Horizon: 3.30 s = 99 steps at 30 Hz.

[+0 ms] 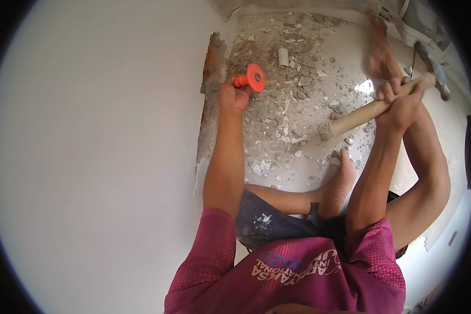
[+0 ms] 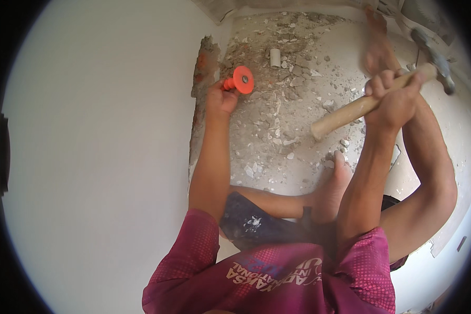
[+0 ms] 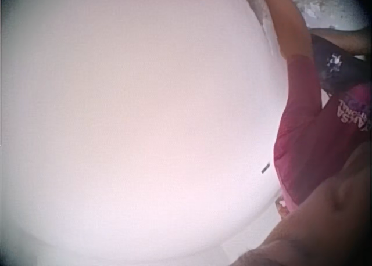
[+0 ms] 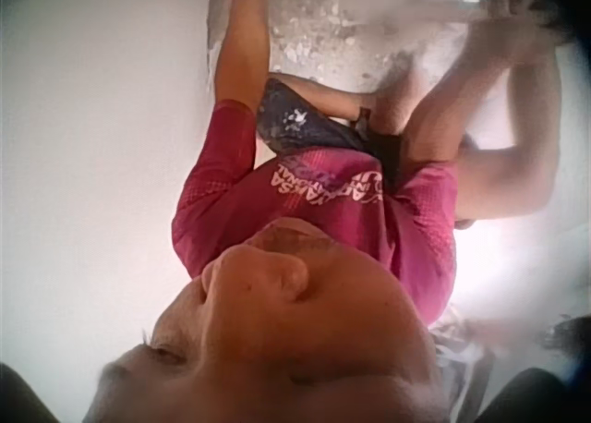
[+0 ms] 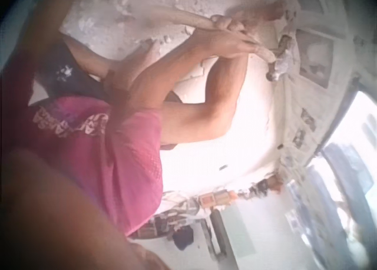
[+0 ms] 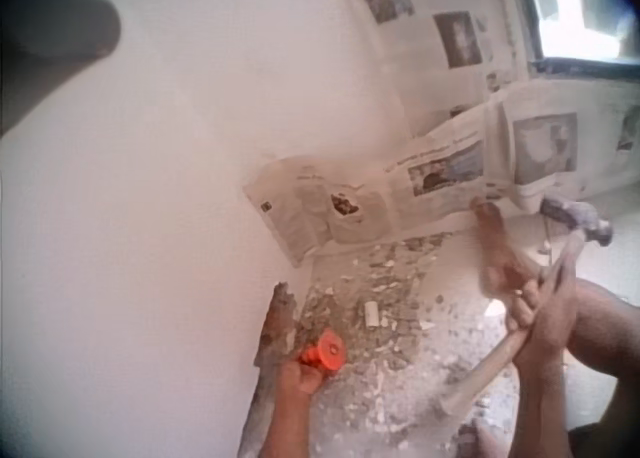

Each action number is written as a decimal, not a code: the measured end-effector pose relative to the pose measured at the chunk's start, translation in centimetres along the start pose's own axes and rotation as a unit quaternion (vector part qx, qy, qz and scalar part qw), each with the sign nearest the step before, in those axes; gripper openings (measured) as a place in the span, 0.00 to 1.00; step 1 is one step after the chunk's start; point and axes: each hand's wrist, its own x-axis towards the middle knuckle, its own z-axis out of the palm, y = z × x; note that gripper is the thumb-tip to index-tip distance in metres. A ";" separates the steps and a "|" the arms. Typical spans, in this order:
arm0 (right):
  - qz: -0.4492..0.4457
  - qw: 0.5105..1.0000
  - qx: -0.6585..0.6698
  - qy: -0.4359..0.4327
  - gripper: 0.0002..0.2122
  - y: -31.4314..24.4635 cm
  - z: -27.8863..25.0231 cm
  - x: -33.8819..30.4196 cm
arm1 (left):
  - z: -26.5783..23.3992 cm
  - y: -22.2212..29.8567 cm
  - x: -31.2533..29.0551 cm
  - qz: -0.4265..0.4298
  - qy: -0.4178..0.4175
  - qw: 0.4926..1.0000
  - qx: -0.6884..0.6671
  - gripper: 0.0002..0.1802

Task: The person sits on the floor and uses a hammer and a chisel to break away tiles and plaster from a wall. The person repeatedly strikes the chisel with the hammer to chip off pieces of the wall surface, creating a pile of debris on the floor.

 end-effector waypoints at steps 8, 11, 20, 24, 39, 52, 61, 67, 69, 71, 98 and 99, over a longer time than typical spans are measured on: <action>-0.012 0.945 -0.255 -0.207 0.21 17.0 3.3 -8.0 | 1.9 -0.8 0.1 -0.003 -0.001 1.000 -0.008 0.06; 0.234 0.939 -0.189 -0.168 0.22 9.5 1.2 -5.2 | 0.6 -1.0 -1.4 -0.016 0.033 0.999 -0.009 0.06; -0.021 0.987 0.023 0.155 0.24 6.6 4.3 -5.7 | 3.9 -0.7 -0.5 -0.010 0.007 1.000 -0.002 0.05; 0.336 0.889 -0.224 -0.216 0.22 12.4 4.1 -7.8 | 0.0 -0.2 0.2 -0.010 0.024 1.000 -0.011 0.05; 0.293 0.890 -0.282 -0.205 0.22 14.4 3.1 -7.0 | 0.5 -1.6 -1.6 -0.026 0.067 0.997 -0.019 0.06; 0.016 0.988 -0.150 0.028 0.21 11.4 2.9 -5.7 | 3.0 -0.7 0.5 -0.007 0.021 0.999 -0.041 0.07; 0.245 0.949 -0.174 -0.096 0.19 7.7 -1.5 -2.7 | -0.1 -3.6 -3.1 0.087 0.065 0.953 0.282 0.10; 0.226 0.969 -0.090 -0.041 0.20 3.3 -2.7 -1.1 | 1.3 -3.8 -8.1 0.058 -0.006 0.957 0.284 0.10; 0.239 0.966 -0.083 -0.053 0.21 3.2 -3.0 -1.3 | 1.1 -3.7 -8.9 0.075 0.023 0.935 0.345 0.08; 0.258 0.961 -0.074 -0.063 0.21 3.0 -3.2 -2.0 | -0.2 -3.1 -9.5 0.097 0.047 0.915 0.389 0.07; 0.015 0.961 -0.230 -0.151 0.19 -2.5 -4.2 -3.5 | -5.2 -2.7 -11.4 0.095 0.052 0.918 0.383 0.07; 0.037 0.955 -0.260 -0.137 0.20 -1.9 -5.3 -4.1 | -6.0 -1.9 -10.7 0.084 0.050 0.937 0.336 0.08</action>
